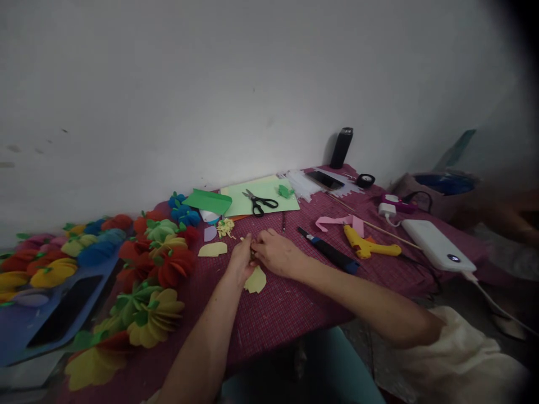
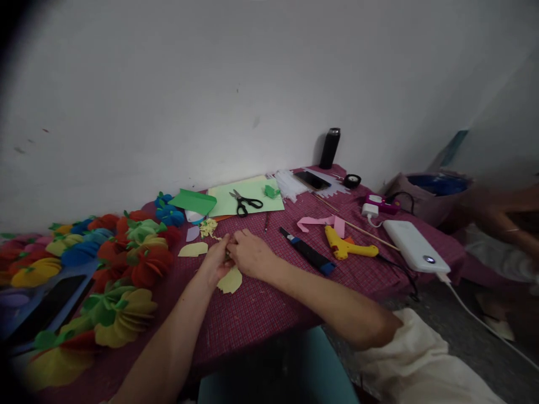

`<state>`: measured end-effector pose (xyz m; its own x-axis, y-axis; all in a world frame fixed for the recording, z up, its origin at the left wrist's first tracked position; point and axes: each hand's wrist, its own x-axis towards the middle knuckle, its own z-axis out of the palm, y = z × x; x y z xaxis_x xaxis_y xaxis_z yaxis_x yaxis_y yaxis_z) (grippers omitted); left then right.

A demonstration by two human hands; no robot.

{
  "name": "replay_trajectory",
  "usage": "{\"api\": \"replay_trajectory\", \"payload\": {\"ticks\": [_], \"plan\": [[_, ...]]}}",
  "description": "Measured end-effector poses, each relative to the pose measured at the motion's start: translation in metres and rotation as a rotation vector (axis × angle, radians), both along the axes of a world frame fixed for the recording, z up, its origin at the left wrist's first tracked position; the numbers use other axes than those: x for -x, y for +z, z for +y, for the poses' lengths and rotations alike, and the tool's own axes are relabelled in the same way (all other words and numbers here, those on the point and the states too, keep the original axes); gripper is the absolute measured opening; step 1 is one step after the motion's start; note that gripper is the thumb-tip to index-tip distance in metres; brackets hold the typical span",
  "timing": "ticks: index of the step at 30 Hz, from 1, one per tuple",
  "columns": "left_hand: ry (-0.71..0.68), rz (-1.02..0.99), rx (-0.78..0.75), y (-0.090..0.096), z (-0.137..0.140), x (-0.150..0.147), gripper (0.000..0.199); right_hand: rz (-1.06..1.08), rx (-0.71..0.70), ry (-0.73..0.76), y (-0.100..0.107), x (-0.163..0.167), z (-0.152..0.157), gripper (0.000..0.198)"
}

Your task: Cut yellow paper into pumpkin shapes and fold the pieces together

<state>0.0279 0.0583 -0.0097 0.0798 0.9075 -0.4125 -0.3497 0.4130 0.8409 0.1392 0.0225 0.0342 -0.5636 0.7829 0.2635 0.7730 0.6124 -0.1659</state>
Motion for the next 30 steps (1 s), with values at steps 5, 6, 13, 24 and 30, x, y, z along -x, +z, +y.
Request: {"api": "replay_trajectory", "payload": {"ticks": [5, 6, 13, 24, 30], "plan": [[-0.03, -0.038, -0.041, 0.006, -0.004, -0.001, 0.031, 0.11, 0.081, 0.179, 0.0, -0.041, -0.01, 0.033], [-0.041, -0.051, -0.045, 0.007, -0.005, 0.0, 0.032, 0.085, 0.124, 0.134, -0.002, -0.051, -0.011, 0.03], [-0.084, -0.102, -0.054, 0.012, -0.007, 0.001, 0.032, -0.287, 0.21, -0.144, -0.021, -0.089, -0.02, 0.017], [-0.19, -0.063, -0.011, 0.01, -0.011, 0.0, 0.039, -0.343, 0.202, -0.161, -0.019, -0.074, -0.014, 0.02], [-0.22, -0.076, 0.022, 0.01, -0.013, -0.003, 0.035, -0.209, 0.144, -0.167, 0.004, -0.056, -0.014, 0.021]]}}
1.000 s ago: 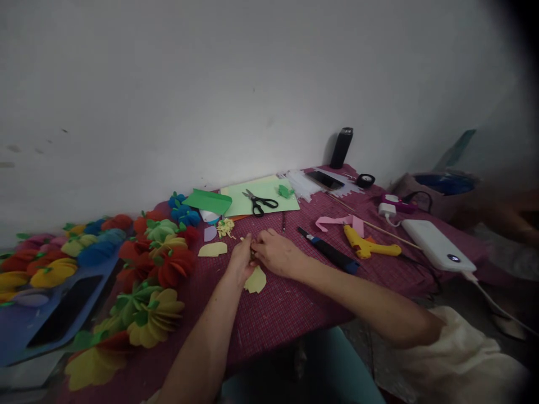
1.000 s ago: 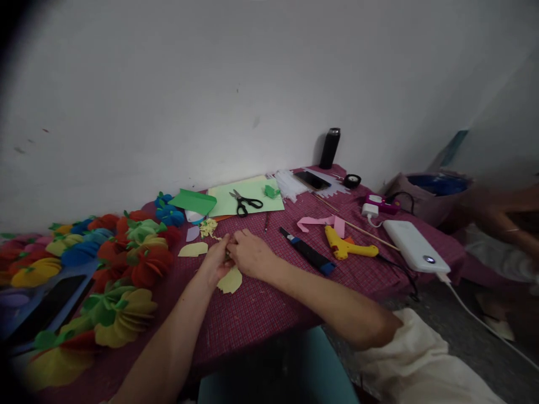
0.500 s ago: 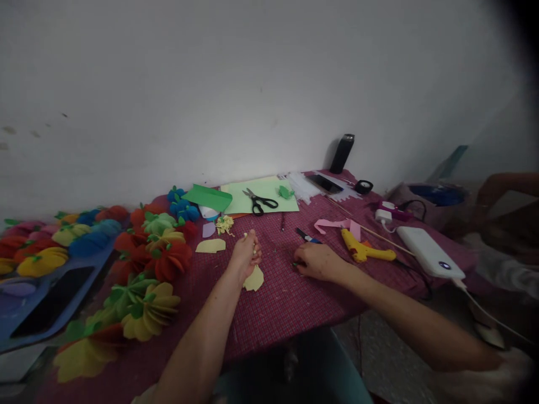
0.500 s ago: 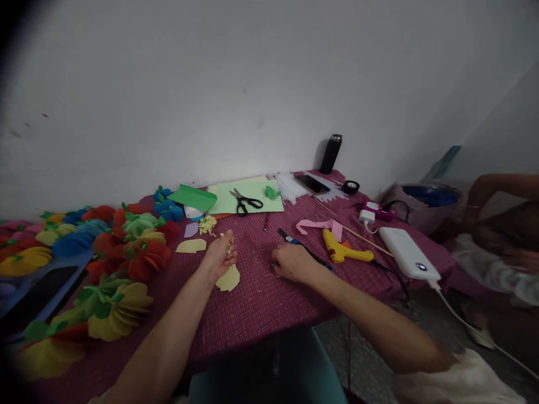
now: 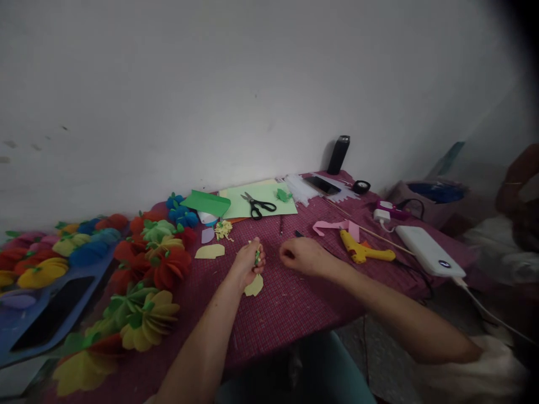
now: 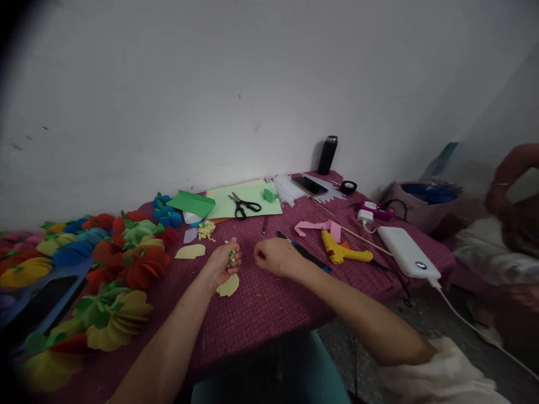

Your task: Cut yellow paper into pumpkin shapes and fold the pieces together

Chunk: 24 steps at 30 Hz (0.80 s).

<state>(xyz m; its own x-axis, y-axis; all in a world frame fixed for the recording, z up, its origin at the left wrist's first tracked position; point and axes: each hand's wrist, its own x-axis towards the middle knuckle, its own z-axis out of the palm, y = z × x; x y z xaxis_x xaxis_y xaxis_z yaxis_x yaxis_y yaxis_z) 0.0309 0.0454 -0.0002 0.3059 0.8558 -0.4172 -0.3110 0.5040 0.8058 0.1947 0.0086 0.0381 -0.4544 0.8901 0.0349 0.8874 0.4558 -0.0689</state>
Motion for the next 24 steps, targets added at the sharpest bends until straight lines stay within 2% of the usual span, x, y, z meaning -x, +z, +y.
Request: {"api": "replay_trajectory", "payload": {"ticks": [3, 8, 10, 13, 15, 17, 19, 22, 24], "plan": [[0.045, 0.006, 0.019, -0.002, 0.0, -0.003, 0.032, 0.137, -0.124, -0.004, 0.002, 0.033, 0.004, 0.022], [0.19, -0.016, 0.039, -0.008, 0.006, -0.002, 0.024, 0.174, -0.135, 0.026, -0.005, 0.072, 0.006, 0.019], [0.239, -0.015, 0.039, -0.009, 0.01, 0.001, 0.023, 0.21, -0.153, 0.06, -0.007, 0.074, 0.006, 0.022], [0.284, -0.007, 0.024, -0.006, 0.013, 0.005, 0.024, 0.327, -0.171, 0.229, -0.006, 0.064, 0.009, 0.026], [0.282, -0.007, 0.014, -0.001, 0.015, 0.008, 0.026, 0.449, -0.149, 0.34, -0.006, 0.054, 0.015, 0.023], [0.261, -0.012, 0.009, 0.003, 0.015, 0.01, 0.028, 0.61, -0.127, 0.352, -0.009, 0.047, 0.023, 0.023], [0.224, -0.021, 0.005, 0.007, 0.015, 0.011, 0.031, 0.748, -0.104, 0.305, -0.015, 0.043, 0.03, 0.037], [0.142, -0.036, 0.002, 0.008, 0.014, 0.011, 0.035, 0.796, -0.005, 0.293, -0.028, 0.042, 0.039, 0.084], [0.082, -0.039, 0.014, 0.005, 0.013, 0.009, 0.034, 0.793, 0.073, 0.298, -0.036, 0.043, 0.042, 0.104]]}}
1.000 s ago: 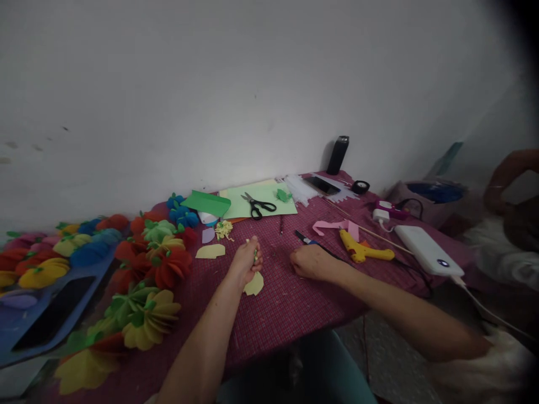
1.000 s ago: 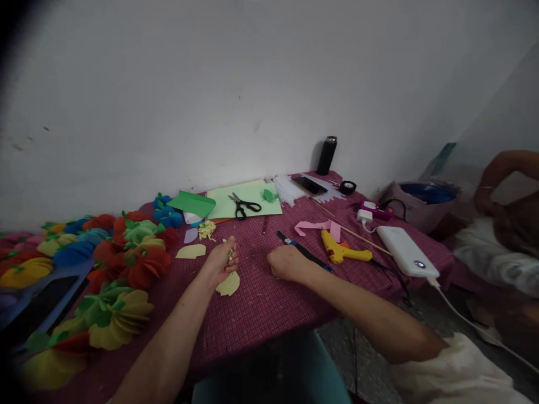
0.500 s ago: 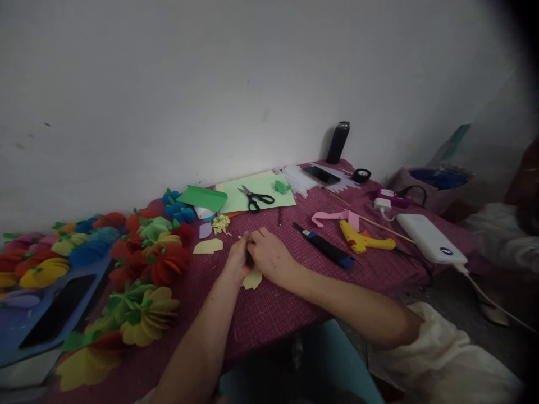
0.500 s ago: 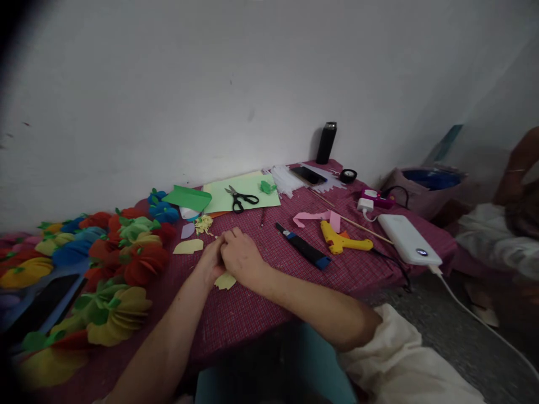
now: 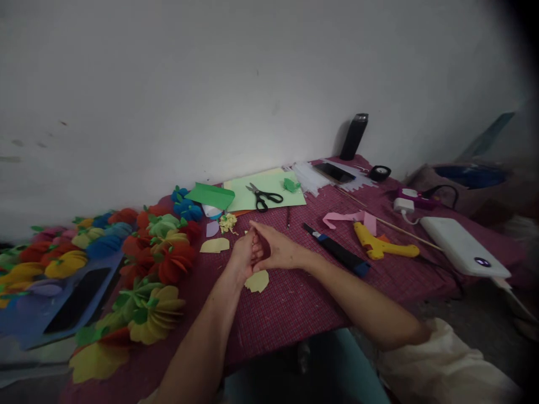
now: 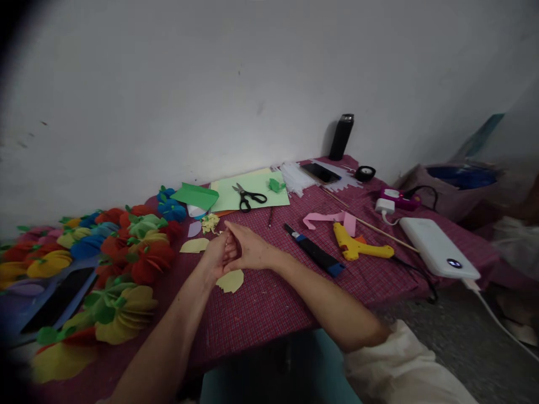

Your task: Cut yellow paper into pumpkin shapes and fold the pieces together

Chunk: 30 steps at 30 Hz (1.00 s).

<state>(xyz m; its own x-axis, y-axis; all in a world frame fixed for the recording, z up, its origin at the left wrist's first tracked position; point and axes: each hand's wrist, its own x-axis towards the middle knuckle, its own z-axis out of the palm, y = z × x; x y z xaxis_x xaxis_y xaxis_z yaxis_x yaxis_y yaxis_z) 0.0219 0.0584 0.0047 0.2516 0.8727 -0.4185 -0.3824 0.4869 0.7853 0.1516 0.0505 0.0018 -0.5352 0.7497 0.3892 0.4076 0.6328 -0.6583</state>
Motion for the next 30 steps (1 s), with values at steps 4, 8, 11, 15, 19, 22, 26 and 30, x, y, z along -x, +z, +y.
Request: {"api": "replay_trajectory", "payload": {"ticks": [4, 8, 11, 15, 19, 22, 26, 30], "plan": [[-0.113, -0.021, 0.053, -0.007, -0.001, -0.003, 0.029, -0.01, 0.065, 0.033, -0.007, -0.003, 0.003, 0.1], [-0.173, -0.089, 0.1, -0.005, 0.0, -0.003, 0.024, -0.033, 0.012, 0.04, -0.003, -0.009, 0.002, 0.09], [-0.185, -0.14, 0.113, 0.0, -0.001, -0.003, 0.021, -0.046, -0.041, 0.062, 0.002, -0.01, 0.001, 0.083], [-0.142, -0.191, 0.095, 0.006, -0.003, -0.001, 0.021, -0.055, -0.083, 0.114, 0.007, -0.012, 0.001, 0.057], [-0.106, -0.241, 0.146, 0.006, -0.002, -0.002, 0.035, -0.082, -0.144, 0.122, 0.007, -0.013, 0.002, 0.046], [0.01, -0.285, 0.202, 0.004, -0.001, -0.009, 0.04, -0.102, -0.199, 0.081, 0.005, -0.006, 0.0, 0.033], [0.171, -0.264, 0.197, -0.001, -0.002, -0.017, 0.03, -0.202, -0.256, -0.031, 0.002, 0.008, -0.006, 0.019], [0.268, -0.07, 0.116, -0.006, 0.0, -0.016, 0.033, -0.248, -0.22, -0.043, 0.005, 0.011, -0.011, 0.027]]}}
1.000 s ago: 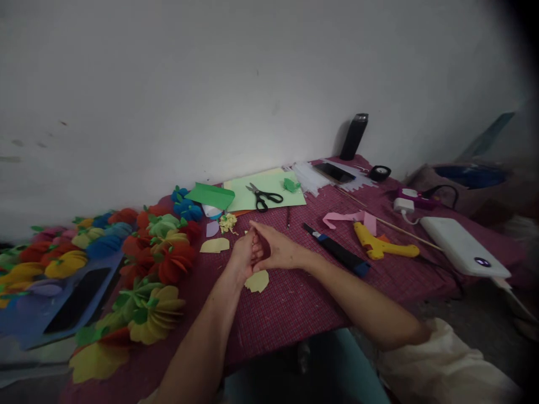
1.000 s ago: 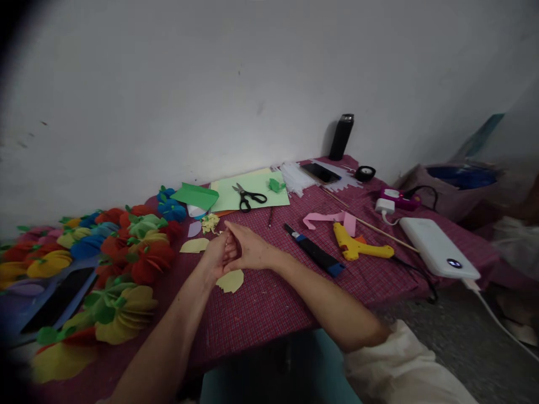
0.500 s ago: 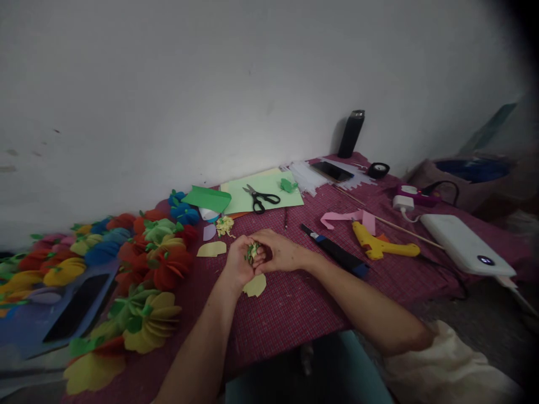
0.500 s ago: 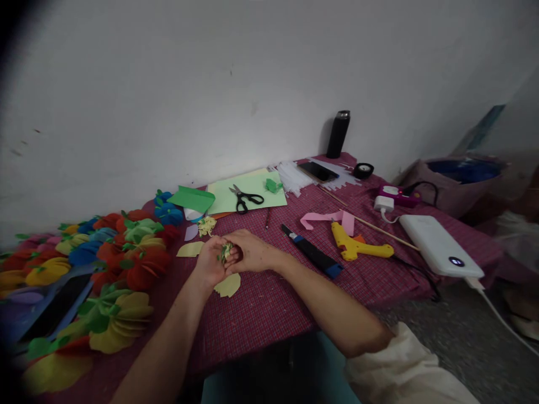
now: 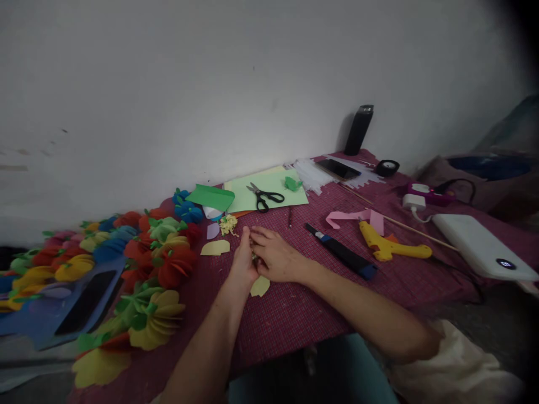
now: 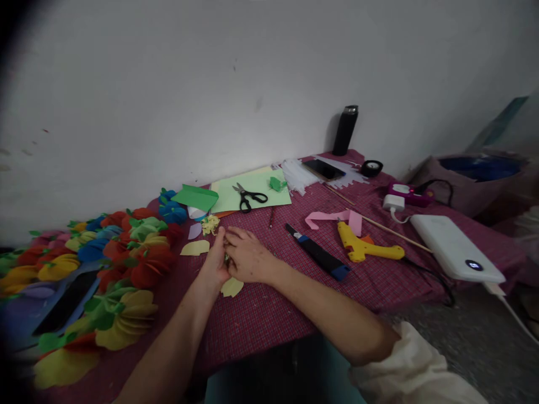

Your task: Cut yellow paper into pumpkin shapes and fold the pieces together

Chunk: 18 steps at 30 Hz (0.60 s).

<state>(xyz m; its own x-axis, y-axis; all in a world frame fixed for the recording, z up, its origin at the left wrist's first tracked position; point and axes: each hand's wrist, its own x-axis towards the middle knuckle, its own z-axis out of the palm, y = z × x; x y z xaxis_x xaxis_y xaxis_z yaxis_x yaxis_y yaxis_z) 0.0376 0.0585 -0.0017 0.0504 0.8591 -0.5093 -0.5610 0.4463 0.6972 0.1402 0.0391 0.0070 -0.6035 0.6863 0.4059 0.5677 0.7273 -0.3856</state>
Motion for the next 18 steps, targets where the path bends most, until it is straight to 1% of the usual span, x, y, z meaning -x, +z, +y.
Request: {"api": "replay_trajectory", "payload": {"ticks": [2, 4, 6, 9, 10, 12, 14, 16, 18], "plan": [[0.044, 0.127, 0.004, -0.002, 0.002, 0.003, 0.04, 0.038, 0.072, 0.044, 0.004, -0.004, 0.0, 0.036], [0.061, 0.2, 0.012, -0.003, 0.003, 0.005, 0.045, 0.11, 0.158, 0.108, 0.008, -0.008, 0.002, 0.042], [0.025, 0.205, 0.013, -0.002, 0.003, 0.005, 0.049, 0.201, 0.267, 0.154, 0.011, -0.012, 0.004, 0.046], [-0.054, 0.201, -0.014, 0.001, 0.0, 0.005, 0.051, 0.392, 0.481, 0.159, 0.012, -0.015, 0.008, 0.041], [-0.08, 0.221, -0.041, 0.003, -0.001, 0.006, 0.051, 0.475, 0.544, 0.14, 0.012, -0.016, 0.009, 0.039], [-0.134, 0.352, -0.125, 0.006, -0.003, 0.01, 0.05, 0.657, 0.619, 0.053, 0.01, -0.017, 0.013, 0.036], [-0.163, 0.586, -0.191, 0.011, 0.0, 0.016, 0.048, 0.809, 0.621, -0.096, 0.007, -0.019, 0.018, 0.031], [-0.127, 0.713, -0.211, 0.018, 0.008, 0.025, 0.045, 0.89, 0.597, -0.227, 0.003, -0.021, 0.024, 0.025], [-0.052, 0.821, -0.235, 0.026, 0.023, 0.034, 0.043, 0.906, 0.579, -0.283, -0.002, -0.023, 0.03, 0.022]]}}
